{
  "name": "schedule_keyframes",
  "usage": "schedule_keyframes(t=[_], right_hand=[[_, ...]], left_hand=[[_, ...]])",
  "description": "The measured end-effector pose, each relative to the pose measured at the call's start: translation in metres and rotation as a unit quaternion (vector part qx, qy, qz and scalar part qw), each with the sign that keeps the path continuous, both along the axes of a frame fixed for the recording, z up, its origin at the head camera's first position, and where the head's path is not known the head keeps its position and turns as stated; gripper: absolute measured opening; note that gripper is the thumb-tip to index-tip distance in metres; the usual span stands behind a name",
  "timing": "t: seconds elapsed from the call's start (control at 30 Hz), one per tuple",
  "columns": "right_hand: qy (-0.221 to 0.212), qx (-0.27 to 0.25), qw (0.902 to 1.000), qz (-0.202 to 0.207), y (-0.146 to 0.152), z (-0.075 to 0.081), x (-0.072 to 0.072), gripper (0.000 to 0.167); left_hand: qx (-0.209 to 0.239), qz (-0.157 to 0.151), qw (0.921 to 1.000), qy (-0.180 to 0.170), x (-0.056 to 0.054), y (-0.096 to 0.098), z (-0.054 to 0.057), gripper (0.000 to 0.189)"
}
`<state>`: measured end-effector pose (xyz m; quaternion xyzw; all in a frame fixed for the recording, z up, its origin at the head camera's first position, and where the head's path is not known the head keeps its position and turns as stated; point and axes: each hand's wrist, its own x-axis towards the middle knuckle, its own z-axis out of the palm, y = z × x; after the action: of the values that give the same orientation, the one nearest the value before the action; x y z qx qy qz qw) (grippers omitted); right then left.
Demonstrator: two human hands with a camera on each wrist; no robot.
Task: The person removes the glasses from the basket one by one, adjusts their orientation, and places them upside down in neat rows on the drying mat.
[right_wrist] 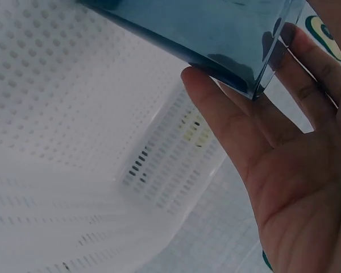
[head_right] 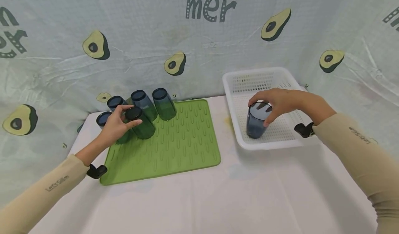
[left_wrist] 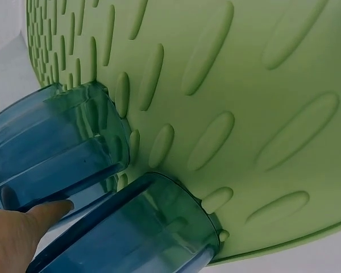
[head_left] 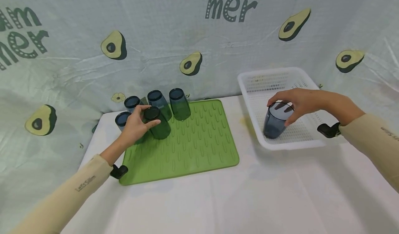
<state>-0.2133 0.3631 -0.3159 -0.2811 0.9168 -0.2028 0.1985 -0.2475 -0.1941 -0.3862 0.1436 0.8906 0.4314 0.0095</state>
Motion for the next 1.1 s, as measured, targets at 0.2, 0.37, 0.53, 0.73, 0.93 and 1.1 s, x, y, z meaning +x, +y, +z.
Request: schedule_keyframes(t=[0.2,0.37,0.53,0.73,0.93,1.1], right_hand=[[0.025,-0.002,0.9994,-0.023,0.000,-0.002,-0.010,0.082],[0.046,0.010,0.9981,-0.040,0.000,-0.001,-0.016,0.081],[0.025,0.003,0.9990,-0.036,0.002,0.000,-0.019,0.084],[-0.007,-0.010,0.9999,-0.007,0.006,0.001,-0.021,0.089],[0.024,0.011,0.9995,-0.014,0.003,0.003,-0.021,0.083],[0.057,0.041,0.9975,-0.004,-0.002,0.007,-0.021,0.079]], left_hand=[[0.006,-0.004,1.0000,0.001,0.002,-0.002,0.000,0.072],[0.008,-0.008,0.9999,0.000,0.001,-0.002,-0.001,0.074],[0.008,-0.007,0.9999,0.004,0.001,-0.002,-0.002,0.074],[0.009,-0.008,0.9999,0.010,0.002,0.000,-0.003,0.073],[0.005,0.000,0.9999,0.013,0.004,0.002,-0.003,0.073],[0.002,0.003,0.9999,0.016,0.005,0.001,-0.004,0.072]])
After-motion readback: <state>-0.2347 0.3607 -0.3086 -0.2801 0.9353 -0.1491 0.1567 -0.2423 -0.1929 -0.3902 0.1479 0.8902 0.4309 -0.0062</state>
